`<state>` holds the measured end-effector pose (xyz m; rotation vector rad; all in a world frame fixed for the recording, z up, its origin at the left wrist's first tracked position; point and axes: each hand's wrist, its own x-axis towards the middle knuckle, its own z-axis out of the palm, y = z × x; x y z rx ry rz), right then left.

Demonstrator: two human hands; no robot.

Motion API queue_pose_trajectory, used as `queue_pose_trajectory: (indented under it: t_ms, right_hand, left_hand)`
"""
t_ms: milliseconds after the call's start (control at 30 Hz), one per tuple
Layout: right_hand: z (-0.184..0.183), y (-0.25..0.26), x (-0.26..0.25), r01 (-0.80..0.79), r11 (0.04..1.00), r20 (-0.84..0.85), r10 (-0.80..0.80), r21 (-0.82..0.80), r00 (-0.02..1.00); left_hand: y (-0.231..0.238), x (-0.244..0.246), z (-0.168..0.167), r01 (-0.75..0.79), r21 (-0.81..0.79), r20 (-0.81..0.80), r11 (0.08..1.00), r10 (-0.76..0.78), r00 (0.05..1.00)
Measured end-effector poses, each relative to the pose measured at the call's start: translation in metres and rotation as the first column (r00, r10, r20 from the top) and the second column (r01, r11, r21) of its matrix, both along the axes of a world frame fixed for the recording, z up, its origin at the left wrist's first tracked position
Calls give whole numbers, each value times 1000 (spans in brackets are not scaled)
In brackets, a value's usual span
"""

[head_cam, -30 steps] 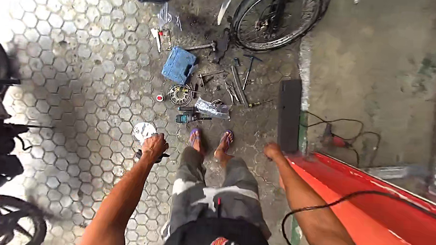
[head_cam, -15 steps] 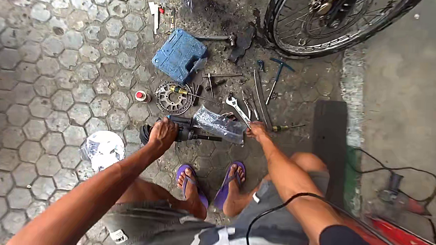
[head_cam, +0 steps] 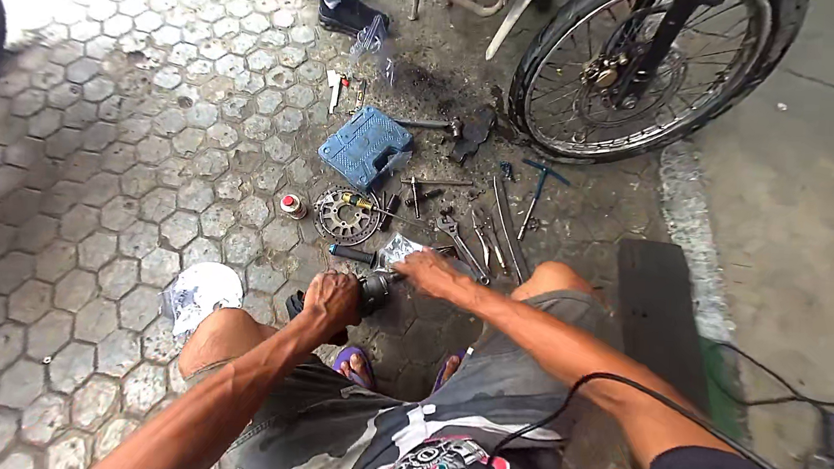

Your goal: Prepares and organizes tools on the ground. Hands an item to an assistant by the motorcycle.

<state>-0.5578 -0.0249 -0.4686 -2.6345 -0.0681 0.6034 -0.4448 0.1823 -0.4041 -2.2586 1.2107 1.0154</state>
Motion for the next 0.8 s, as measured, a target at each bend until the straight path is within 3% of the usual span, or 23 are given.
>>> queue_pose_trajectory:
  t_ms: [67,133,167,267,333,367,400,467,533,567,600,633,667,700,733,800]
  right_hand:
    - [4,-49,-5,45,995,42,-41,-85,998]
    - [12,-98,-18,317,937,89,-307,-147,948]
    - [19,-119,-20,497,857,95,-487,-141,868]
    - [33,-146,-14,842,529,46,-848,103,528]
    - [18,-135,-21,863,348,-66,-915,365,397]
    - [8,-124,-27,833,297,-116,-913,466,391]
    - [2,-112,-30,806,287,-136,-903,517,408]
    - [-5,-88,-33,784,387,-67,-877,485,475]
    - [6,-74,-28,768,510,25,-838,387,545]
    - [14,-69,-24,762,513,50,-841,395,539]
    - [22,-64,-20,751,488,86,-858,444,507]
    - [32,-58,-14,731,447,110,-880,516,461]
    - [42,-50,-7,686,399,124,-901,608,415]
    - [55,-38,0,615,359,124,-912,702,391]
    - [67,-23,6,546,347,132,-909,763,394]
    - [81,15,21,454,399,196,-881,797,431]
  left_hand:
    - [6,-20,-3,-69,4,-30,998,69,997]
    - [14,-42,-11,-161,14,-60,987,161,985]
    - [15,-52,-14,-217,13,-63,976,218,974]
    - [21,-77,-16,-312,66,-88,948,317,944]
    - [22,-86,-16,-311,121,-137,943,326,935]
    - [21,-86,-16,-301,149,-166,942,324,931]
    - [21,-86,-16,-292,177,-202,940,325,924]
    - [21,-76,-15,-317,203,-266,926,364,893]
    - [22,-51,-1,-495,68,-341,866,487,804]
    - [22,-36,13,-640,-71,-399,765,567,721]
    - [18,-22,25,-780,-225,-479,584,631,611]
    - [10,-12,30,-881,-342,-595,326,651,472]
    - [-3,-6,34,-935,-351,-742,47,596,308]
    - [-22,-3,37,-953,-258,-861,-159,484,153]
    - [-41,-5,38,-956,-110,-938,-271,345,10]
    - [-83,-14,31,-923,96,-977,-372,142,-159]
